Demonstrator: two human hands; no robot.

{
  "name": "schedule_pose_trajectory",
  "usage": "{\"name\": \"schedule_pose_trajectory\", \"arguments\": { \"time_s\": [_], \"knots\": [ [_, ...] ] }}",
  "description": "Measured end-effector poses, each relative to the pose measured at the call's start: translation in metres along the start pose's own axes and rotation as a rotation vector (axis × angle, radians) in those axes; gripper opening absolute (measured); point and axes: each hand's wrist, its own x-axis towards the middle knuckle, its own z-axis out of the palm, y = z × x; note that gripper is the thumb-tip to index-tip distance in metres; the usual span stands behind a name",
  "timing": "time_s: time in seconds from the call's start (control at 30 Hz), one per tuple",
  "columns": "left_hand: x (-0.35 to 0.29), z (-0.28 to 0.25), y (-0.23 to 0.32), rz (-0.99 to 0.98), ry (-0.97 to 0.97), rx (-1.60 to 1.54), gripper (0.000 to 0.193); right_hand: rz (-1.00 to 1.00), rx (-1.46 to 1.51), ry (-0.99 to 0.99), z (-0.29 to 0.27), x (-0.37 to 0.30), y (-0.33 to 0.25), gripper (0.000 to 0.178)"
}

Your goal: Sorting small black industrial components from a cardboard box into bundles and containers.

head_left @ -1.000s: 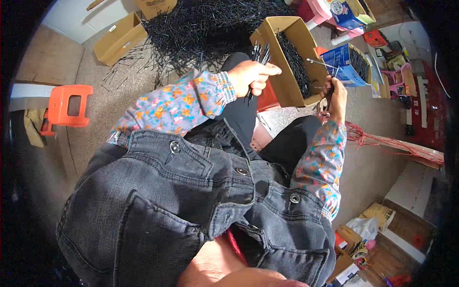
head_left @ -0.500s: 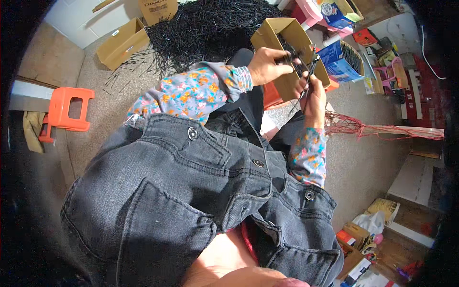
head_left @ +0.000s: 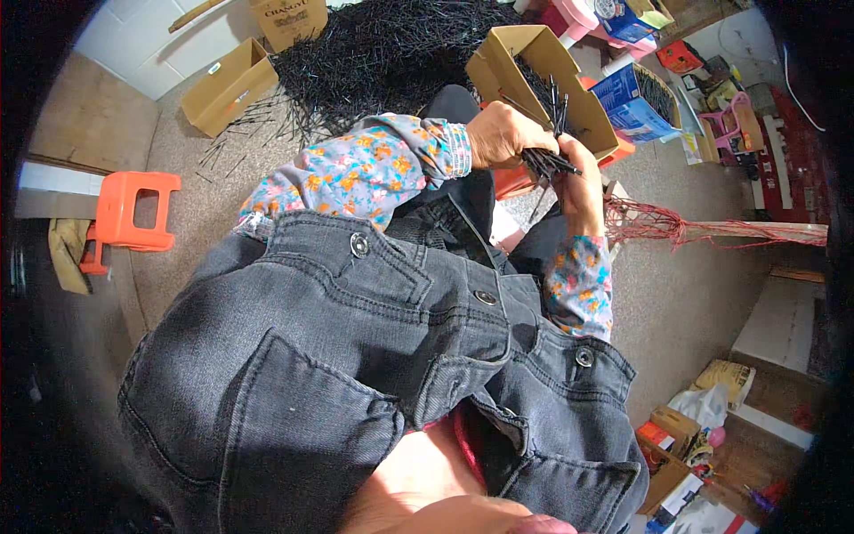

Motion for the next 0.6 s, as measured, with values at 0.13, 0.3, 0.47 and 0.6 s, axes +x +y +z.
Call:
{"name": "schedule_pose_trajectory", "arguments": {
  "time_s": [0.13, 0.3, 0.47, 0.6],
  "knots": [
    [0.010, -0.001, -0.002, -0.088, 0.268, -0.132, 0.021, -0.114, -0.152, 0.087, -0.004, -0.003, 0.002, 0.022],
    [0.021, -0.021, -0.006, -0.958, 0.589, -0.955, 0.022, -0.131, -0.118, 0.132, 0.001, -0.005, 0.004, 0.021],
    [0.005, -0.026, -0.035, -1.084, 0.633, -1.178, 0.028, -0.037, 0.106, 0.032, 0.004, -0.011, -0.007, 0.023],
    [0.003, -0.018, -0.034, -1.121, 0.503, -1.129, 0.028, -0.030, 0.319, -0.145, 0.005, -0.011, -0.008, 0.025]
  ]
}}
